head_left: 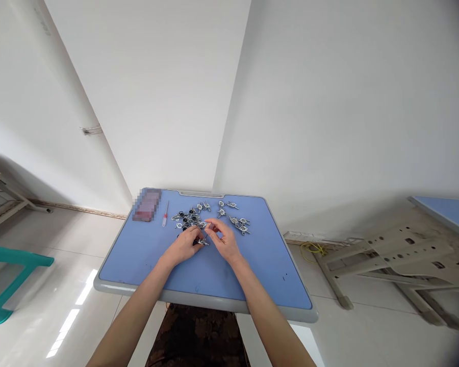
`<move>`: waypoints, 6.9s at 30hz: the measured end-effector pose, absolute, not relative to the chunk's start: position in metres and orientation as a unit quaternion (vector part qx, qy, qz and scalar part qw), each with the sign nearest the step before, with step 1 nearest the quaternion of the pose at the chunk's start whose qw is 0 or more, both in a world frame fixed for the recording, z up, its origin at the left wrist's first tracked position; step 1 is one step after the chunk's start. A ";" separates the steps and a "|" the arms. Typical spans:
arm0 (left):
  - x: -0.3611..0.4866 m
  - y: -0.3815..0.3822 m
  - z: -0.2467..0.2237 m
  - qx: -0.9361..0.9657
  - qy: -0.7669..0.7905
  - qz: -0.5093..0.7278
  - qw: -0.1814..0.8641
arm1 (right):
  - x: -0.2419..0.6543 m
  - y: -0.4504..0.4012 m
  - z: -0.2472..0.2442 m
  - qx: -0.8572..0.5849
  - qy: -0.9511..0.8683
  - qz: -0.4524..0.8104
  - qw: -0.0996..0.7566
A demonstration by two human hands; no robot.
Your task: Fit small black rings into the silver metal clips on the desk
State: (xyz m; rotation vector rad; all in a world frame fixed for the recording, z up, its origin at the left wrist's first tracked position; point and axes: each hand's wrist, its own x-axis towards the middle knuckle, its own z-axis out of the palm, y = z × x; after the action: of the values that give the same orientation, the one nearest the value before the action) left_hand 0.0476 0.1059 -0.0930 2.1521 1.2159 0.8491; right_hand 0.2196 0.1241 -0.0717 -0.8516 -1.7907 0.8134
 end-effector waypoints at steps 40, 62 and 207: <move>0.048 0.107 -0.090 0.792 0.440 0.323 0.272 | 0.208 0.125 -0.078 -0.326 -0.732 0.291 0.522; 0.048 0.109 -0.094 0.794 0.443 0.321 0.263 | 0.208 0.125 -0.081 -0.340 -0.736 0.267 0.520; 0.052 0.108 -0.092 0.785 0.434 0.345 0.277 | 0.199 0.116 -0.079 -0.324 -0.754 0.253 0.512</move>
State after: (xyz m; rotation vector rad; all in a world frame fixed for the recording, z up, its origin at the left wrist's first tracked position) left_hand 0.0518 0.1085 -0.0919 2.1067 1.1657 0.9253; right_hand 0.1991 0.1156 -0.0790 -0.7790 -1.8151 0.6082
